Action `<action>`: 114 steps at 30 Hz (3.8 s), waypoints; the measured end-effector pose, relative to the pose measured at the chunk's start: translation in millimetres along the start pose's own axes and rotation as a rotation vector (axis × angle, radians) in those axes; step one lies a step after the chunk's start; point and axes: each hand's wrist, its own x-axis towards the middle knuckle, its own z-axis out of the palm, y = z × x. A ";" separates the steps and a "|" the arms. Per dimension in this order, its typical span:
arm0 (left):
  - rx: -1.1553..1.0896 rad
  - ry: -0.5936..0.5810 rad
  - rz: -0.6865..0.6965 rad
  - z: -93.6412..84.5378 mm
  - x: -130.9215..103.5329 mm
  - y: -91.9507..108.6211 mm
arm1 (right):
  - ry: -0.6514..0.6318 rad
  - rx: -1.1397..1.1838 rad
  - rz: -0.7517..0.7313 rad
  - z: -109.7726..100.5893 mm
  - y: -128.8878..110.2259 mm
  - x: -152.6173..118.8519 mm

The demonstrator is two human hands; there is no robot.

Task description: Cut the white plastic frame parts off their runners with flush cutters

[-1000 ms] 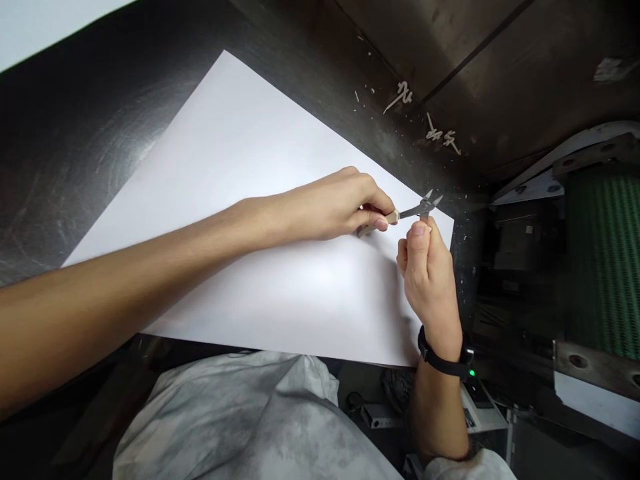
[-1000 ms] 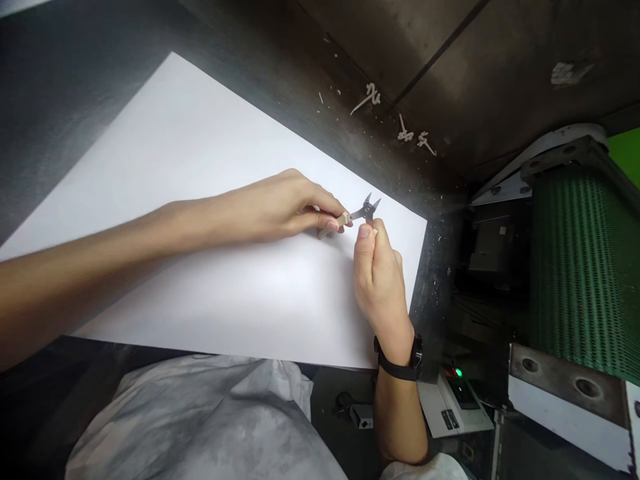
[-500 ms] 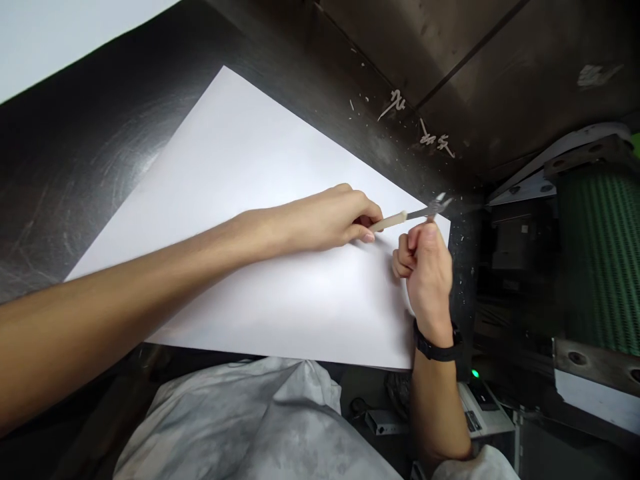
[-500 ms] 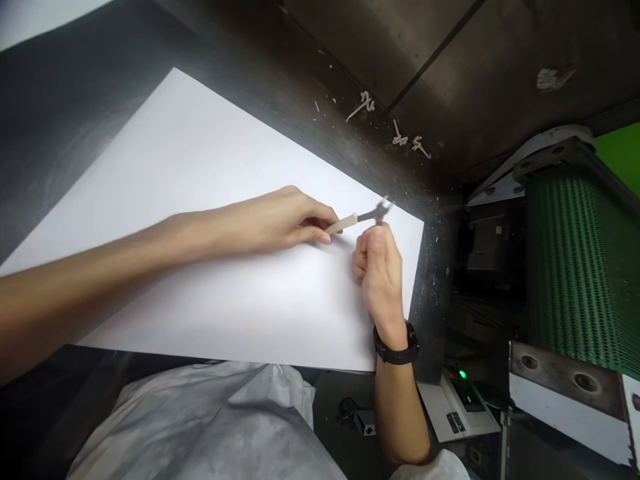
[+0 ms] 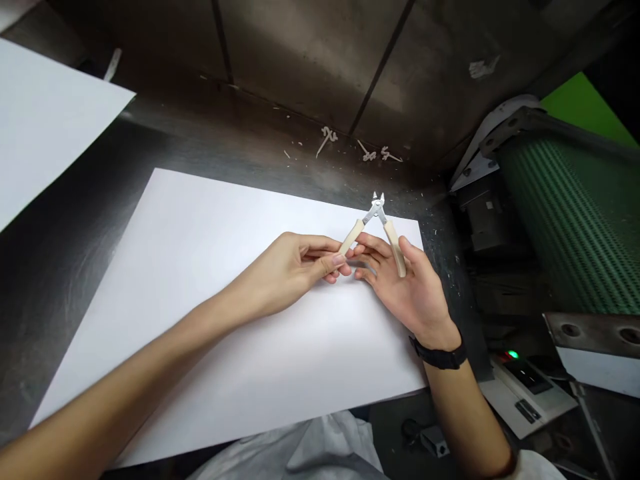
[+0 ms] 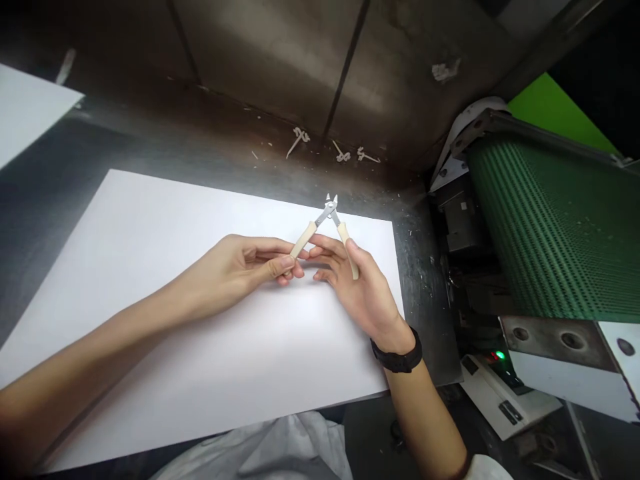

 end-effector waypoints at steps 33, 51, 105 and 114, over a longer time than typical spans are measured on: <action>0.193 -0.007 -0.071 15.7 -8.9 3.8 | -0.100 0.208 0.133 6.4 -5.8 -8.8; -0.048 -0.010 -0.092 15.2 -12.1 6.8 | 0.142 -0.261 -0.005 10.1 8.2 -6.4; 0.205 0.317 0.087 17.2 -8.3 13.1 | -0.293 0.113 0.183 11.2 2.0 -10.6; 0.157 0.300 0.057 19.1 -9.6 15.8 | -0.296 0.118 0.182 8.4 2.1 -10.0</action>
